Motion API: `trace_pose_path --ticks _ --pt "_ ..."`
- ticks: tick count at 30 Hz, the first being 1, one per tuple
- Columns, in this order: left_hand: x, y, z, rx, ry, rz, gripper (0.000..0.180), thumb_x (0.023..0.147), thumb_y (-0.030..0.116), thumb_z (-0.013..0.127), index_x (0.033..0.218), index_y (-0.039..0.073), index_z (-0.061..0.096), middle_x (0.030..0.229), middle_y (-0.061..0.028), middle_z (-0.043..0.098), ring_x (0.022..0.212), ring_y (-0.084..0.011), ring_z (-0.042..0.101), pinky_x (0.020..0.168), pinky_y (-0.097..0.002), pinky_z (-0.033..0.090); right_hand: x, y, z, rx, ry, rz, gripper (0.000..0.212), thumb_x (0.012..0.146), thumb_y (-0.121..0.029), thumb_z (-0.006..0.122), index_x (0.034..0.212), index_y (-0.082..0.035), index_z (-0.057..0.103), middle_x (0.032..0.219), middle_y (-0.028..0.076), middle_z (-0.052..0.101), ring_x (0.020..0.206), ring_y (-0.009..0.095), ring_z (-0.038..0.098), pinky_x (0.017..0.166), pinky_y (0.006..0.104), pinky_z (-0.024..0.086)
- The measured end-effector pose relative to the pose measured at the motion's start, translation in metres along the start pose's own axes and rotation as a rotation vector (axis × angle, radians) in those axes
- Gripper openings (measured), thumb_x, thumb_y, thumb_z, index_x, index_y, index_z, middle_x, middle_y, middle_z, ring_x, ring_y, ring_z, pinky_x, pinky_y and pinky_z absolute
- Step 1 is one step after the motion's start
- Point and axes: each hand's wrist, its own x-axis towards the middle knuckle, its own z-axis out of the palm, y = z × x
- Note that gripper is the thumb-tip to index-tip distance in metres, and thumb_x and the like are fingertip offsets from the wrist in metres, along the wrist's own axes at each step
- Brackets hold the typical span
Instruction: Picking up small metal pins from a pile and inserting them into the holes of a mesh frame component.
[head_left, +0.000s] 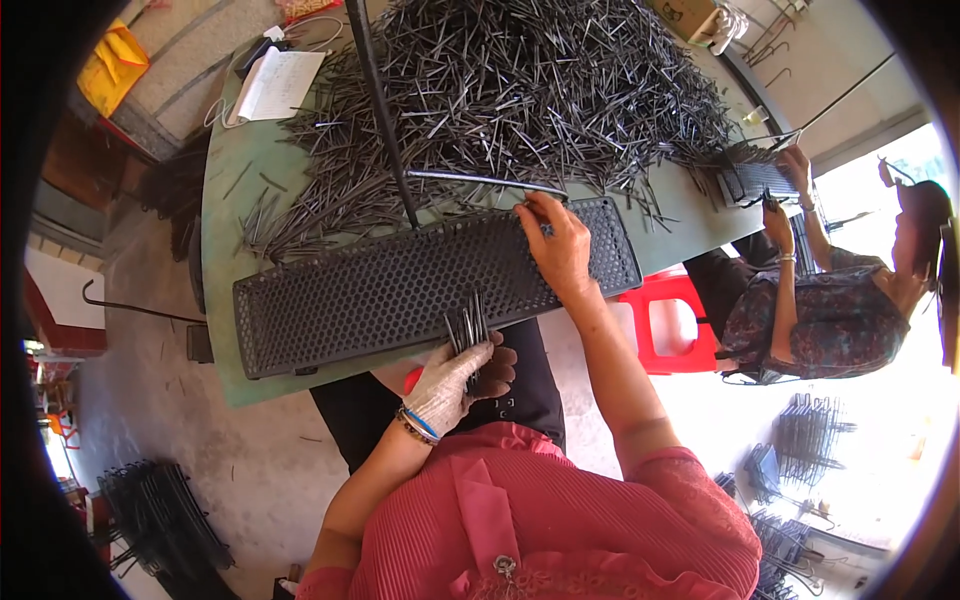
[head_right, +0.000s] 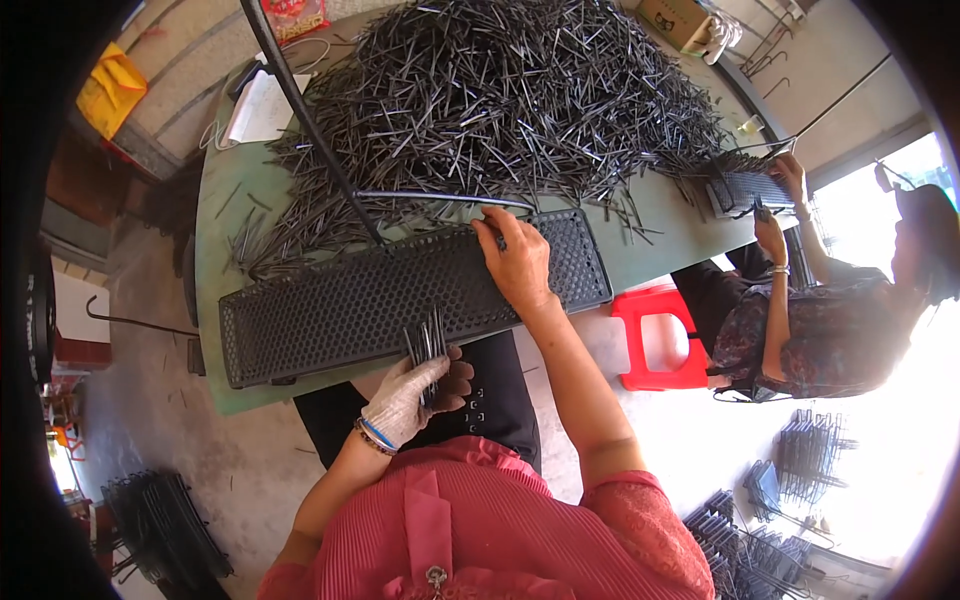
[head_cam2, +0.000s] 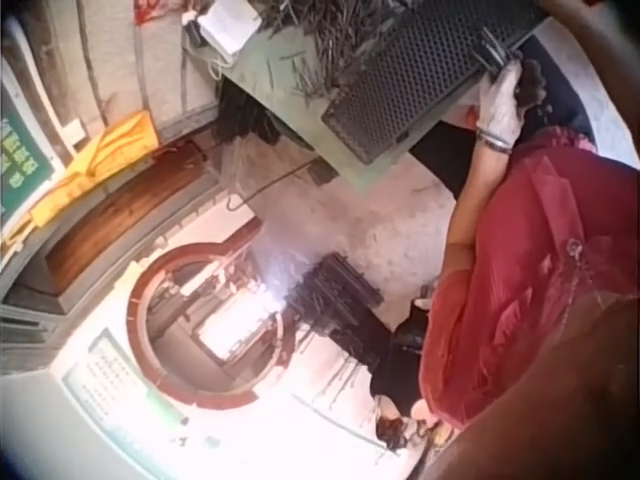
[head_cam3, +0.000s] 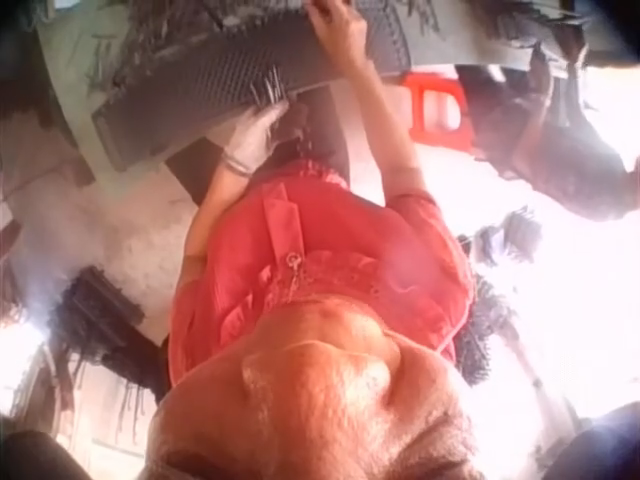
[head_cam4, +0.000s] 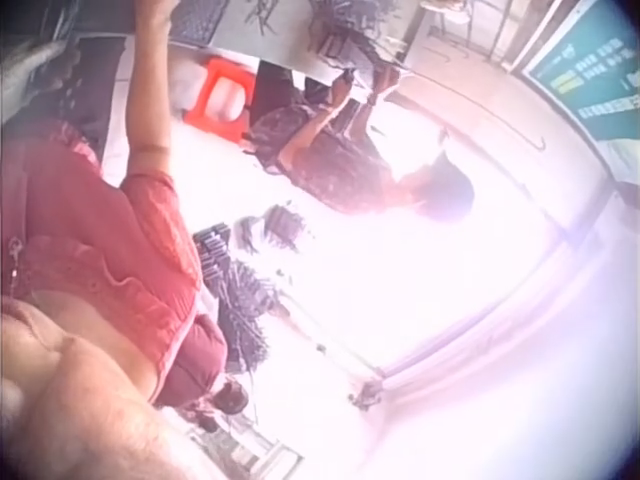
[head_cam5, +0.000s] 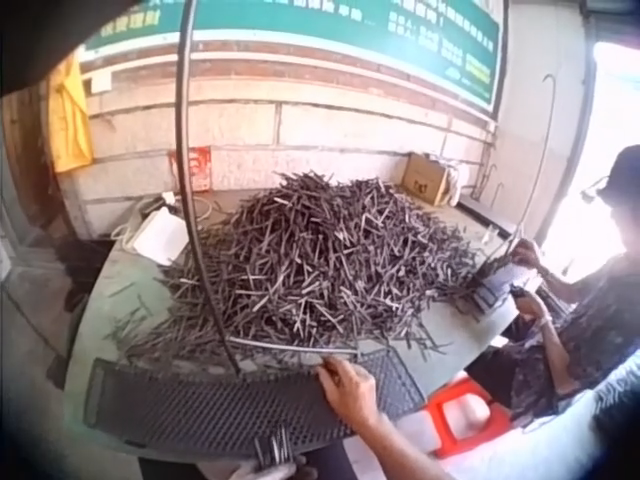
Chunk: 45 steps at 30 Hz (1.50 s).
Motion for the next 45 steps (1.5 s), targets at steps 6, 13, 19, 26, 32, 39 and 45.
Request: trace_pose_path --ticks 6,13,19,26,32,39,45 --pt "0.002 0.001 0.001 0.001 0.008 0.004 0.023 0.097 0.019 0.054 0.115 0.005 0.057 0.098 -0.0108 0.068 0.081 -0.0183 0.067 0.07 -0.032 0.058 -0.001 0.0 0.0 0.016 -0.012 0.068 0.021 0.084 -0.007 0.07 0.103 -0.001 0.064 0.086 0.013 0.071 0.079 0.023 0.071 0.071 0.0304 0.054" --pt "0.002 0.002 0.003 0.03 0.004 0.001 0.024 0.097 0.021 0.054 0.115 0.005 0.057 0.097 -0.0105 0.068 0.08 -0.0179 0.068 0.068 -0.0306 0.058 0.0 0.002 0.0 0.08 -0.108 0.087 0.021 0.085 -0.005 0.067 0.106 0.0 0.064 0.09 0.016 0.07 0.082 0.024 0.07 0.072 0.0313 0.053" --pt "-0.002 0.005 0.007 0.075 0.009 0.038 0.027 0.098 0.024 0.053 0.117 0.005 0.056 0.098 -0.0105 0.068 0.08 -0.018 0.068 0.067 -0.0295 0.057 -0.001 -0.019 -0.021 0.157 -0.083 0.126 0.019 0.086 -0.007 0.067 0.103 0.001 0.067 0.087 0.011 0.068 0.078 0.019 0.066 0.072 0.031 0.051" --pt "0.001 0.008 0.011 0.136 -0.092 0.139 0.032 0.098 0.024 0.053 0.121 0.001 0.052 0.099 -0.0135 0.068 0.079 -0.0197 0.068 0.066 -0.0298 0.057 -0.028 -0.067 -0.052 0.545 -0.751 0.564 0.026 0.088 -0.019 0.071 0.098 0.005 0.065 0.083 0.002 0.066 0.076 0.006 0.06 0.066 0.0235 0.05" --pt "0.002 0.005 0.017 0.091 -0.054 0.101 0.031 0.099 0.026 0.052 0.119 0.002 0.054 0.102 -0.0127 0.067 0.08 -0.0182 0.067 0.066 -0.0287 0.056 -0.033 -0.048 -0.051 0.714 -0.776 0.696 0.017 0.089 -0.013 0.069 0.084 0.002 0.063 0.076 -0.001 0.062 0.07 0.005 0.057 0.062 0.0214 0.047" --pt "0.006 0.005 0.017 0.113 -0.068 0.097 0.037 0.1 0.028 0.05 0.126 0.002 0.051 0.107 -0.0146 0.066 0.082 -0.0196 0.067 0.068 -0.03 0.057 -0.015 -0.03 -0.065 0.62 -0.574 0.626 0.012 0.09 -0.01 0.066 0.088 0.001 0.065 0.077 -0.001 0.063 0.075 0.007 0.058 0.068 0.0234 0.047" --pt "0.003 0.001 0.016 0.123 -0.082 0.029 0.034 0.099 0.028 0.051 0.122 0.003 0.052 0.106 -0.0132 0.066 0.083 -0.0187 0.067 0.068 -0.0305 0.056 0.022 0.003 -0.055 0.414 -0.174 0.401 0.022 0.088 -0.015 0.068 0.099 0.003 0.065 0.083 0.009 0.069 0.077 0.011 0.062 0.071 0.0273 0.048"
